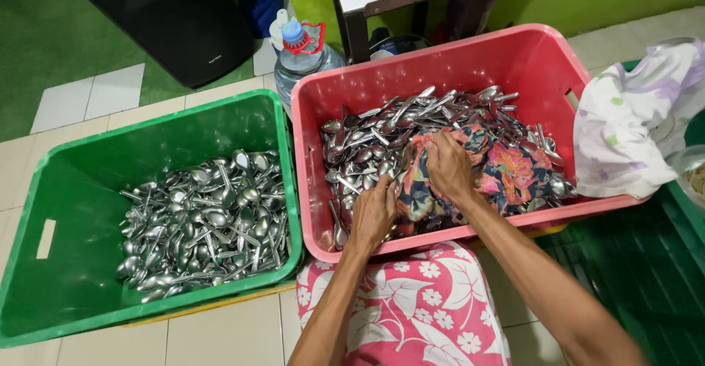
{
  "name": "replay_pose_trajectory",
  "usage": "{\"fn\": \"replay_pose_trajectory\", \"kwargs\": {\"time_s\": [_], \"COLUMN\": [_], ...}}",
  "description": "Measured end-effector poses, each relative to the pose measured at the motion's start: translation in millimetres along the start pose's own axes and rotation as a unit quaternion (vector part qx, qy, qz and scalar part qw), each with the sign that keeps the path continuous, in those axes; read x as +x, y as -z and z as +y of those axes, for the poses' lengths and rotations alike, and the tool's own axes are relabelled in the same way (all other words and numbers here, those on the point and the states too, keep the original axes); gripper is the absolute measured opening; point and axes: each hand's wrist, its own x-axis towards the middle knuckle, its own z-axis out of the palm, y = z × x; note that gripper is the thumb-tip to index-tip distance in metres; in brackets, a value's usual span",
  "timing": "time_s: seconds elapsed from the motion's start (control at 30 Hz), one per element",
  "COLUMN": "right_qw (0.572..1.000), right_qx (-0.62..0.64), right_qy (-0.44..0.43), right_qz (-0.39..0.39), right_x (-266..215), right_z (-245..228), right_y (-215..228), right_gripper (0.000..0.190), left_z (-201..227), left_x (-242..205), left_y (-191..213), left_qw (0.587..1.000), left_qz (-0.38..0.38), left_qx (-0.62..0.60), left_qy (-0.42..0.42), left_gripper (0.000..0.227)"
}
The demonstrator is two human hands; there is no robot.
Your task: Wiping and sorting metal spoons from a pink bin into a green bin.
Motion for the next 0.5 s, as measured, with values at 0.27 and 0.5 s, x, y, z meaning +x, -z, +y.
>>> {"fn": "replay_pose_trajectory", "kwargs": {"time_s": [0.27,0.5], "right_qw": [0.969,0.923], "right_qx": [-0.115,0.255], "right_qy": [0.213,-0.29], "right_qz": [0.038,-0.014], "right_x": [-4.2,-10.1], "right_z": [-24.8,67.5], "right_y": [-16.7,-58.7], "right_gripper": [0.014,0.028], "left_z": [2.4,-1.4], "left_x": [-3.2,4.1], "left_y": [-2.0,-7.2], "left_qw": [0.995,0.998], "left_qz": [0.004,0.031], "left_qx": [0.098,0.04], "left_qy": [-0.031,0.023], "left_gripper": [0.021,0.027]}}
